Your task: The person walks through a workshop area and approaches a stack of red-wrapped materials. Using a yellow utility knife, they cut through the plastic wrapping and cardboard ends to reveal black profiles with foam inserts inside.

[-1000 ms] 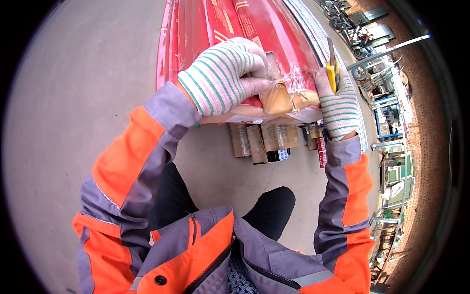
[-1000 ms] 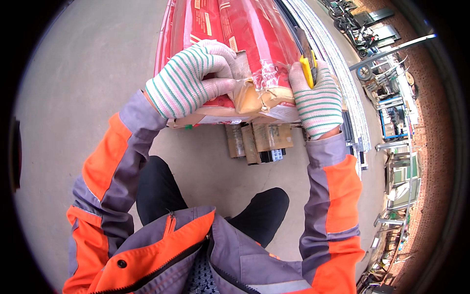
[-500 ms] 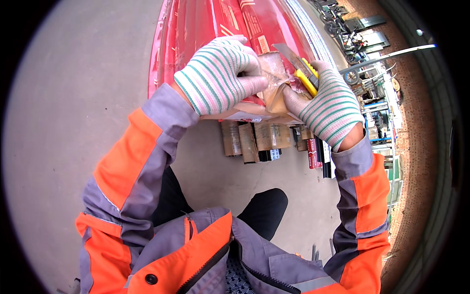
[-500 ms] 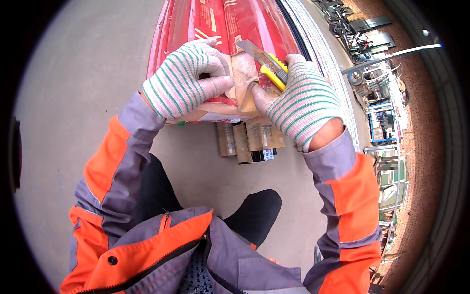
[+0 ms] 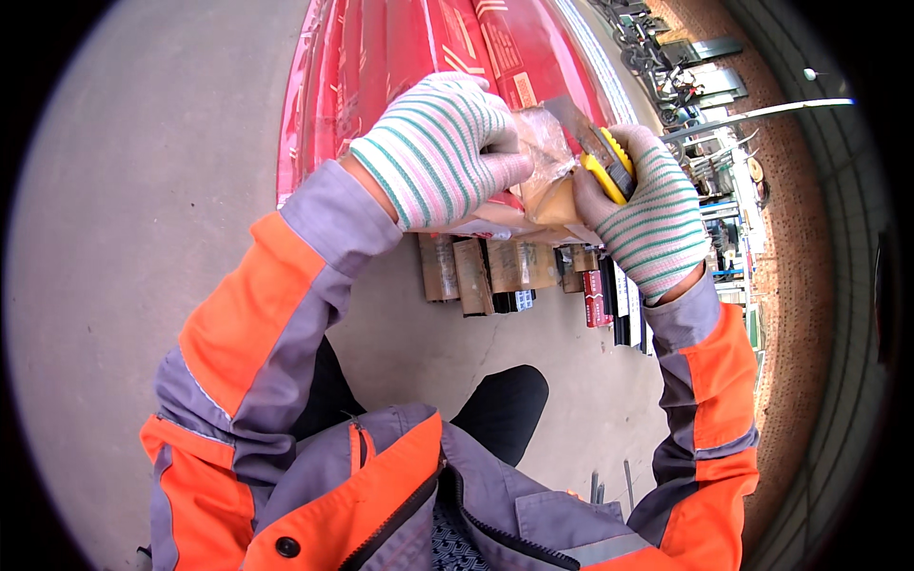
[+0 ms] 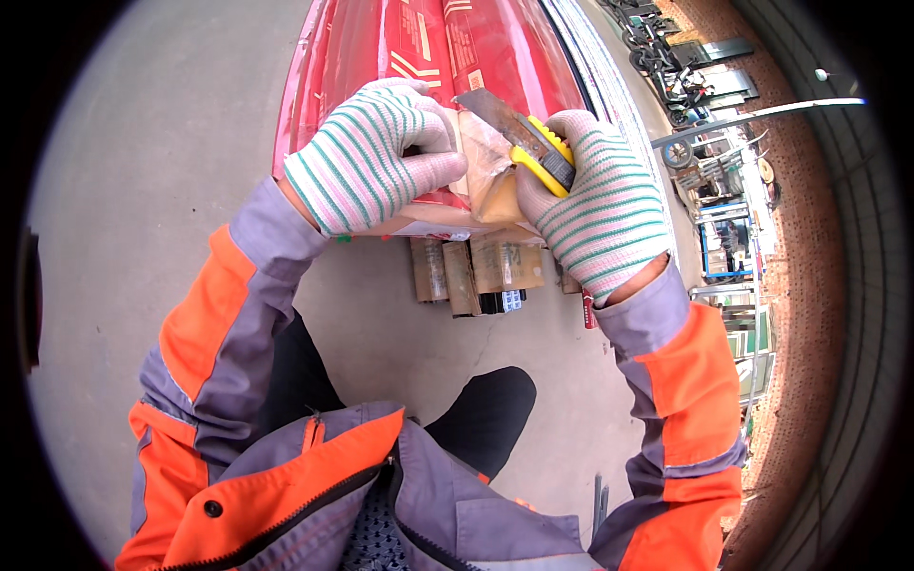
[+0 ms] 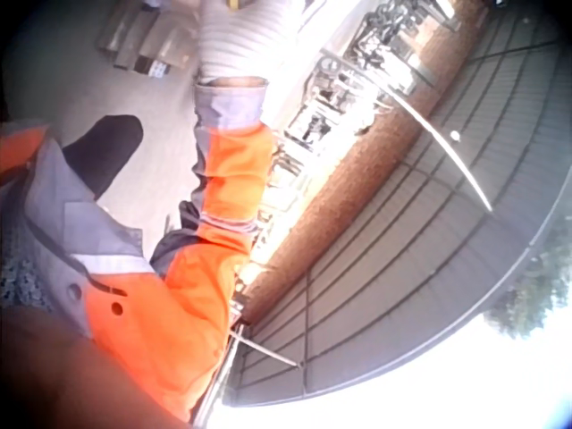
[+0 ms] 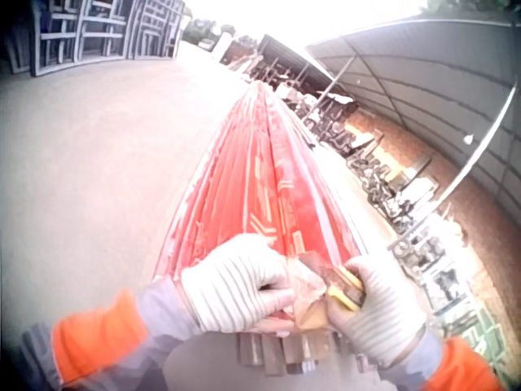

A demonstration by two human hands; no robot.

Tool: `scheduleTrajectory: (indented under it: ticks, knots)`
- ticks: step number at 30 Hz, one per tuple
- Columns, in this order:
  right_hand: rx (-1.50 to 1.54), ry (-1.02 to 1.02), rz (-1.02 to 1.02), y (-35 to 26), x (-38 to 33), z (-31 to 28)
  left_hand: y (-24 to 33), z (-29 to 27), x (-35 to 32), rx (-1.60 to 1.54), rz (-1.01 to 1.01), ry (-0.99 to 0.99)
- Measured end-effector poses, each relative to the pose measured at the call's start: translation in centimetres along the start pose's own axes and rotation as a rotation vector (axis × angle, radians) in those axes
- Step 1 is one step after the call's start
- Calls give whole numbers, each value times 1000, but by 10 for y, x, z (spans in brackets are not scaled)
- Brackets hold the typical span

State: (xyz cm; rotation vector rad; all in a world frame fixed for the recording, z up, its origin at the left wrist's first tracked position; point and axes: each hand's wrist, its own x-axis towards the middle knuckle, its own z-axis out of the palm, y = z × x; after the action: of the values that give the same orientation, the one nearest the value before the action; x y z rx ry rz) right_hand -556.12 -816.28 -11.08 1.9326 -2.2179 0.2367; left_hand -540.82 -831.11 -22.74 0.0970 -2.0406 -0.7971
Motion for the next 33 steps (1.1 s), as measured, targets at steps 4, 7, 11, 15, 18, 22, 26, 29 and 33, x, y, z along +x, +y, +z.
scheduleTrajectory:
  ticks: [4, 7, 11, 15, 18, 22, 26, 29, 33]
  knots:
    - [-8, -49, -40, 2, 7, -2, -6, 0, 1, 4, 25, -17]
    - [230, -132, 229, -1, 13, -14, -3, 4, 2, -36, 17, -8]
    - [203, -111, 209, 1, 27, 0, -5, 0, -2, -13, 24, -4]
    - [9, -190, 200, 4, 49, 4, -6, -3, -3, -8, -6, -19]
    - [-53, -298, 271, 0, 61, 0, -6, -2, -1, 7, -15, -33]
    - [-196, -442, 371, -1, 81, 2, -6, -1, -1, 26, -15, -35]
    - [-173, -518, 446, -1, 90, 3, -7, 0, -2, 48, -1, -22]
    - [-138, -577, 499, -3, 95, 2, -8, 3, -1, 33, -7, -29]
    - [-190, -573, 451, 5, 93, 0, -10, 3, -1, 10, 20, 2]
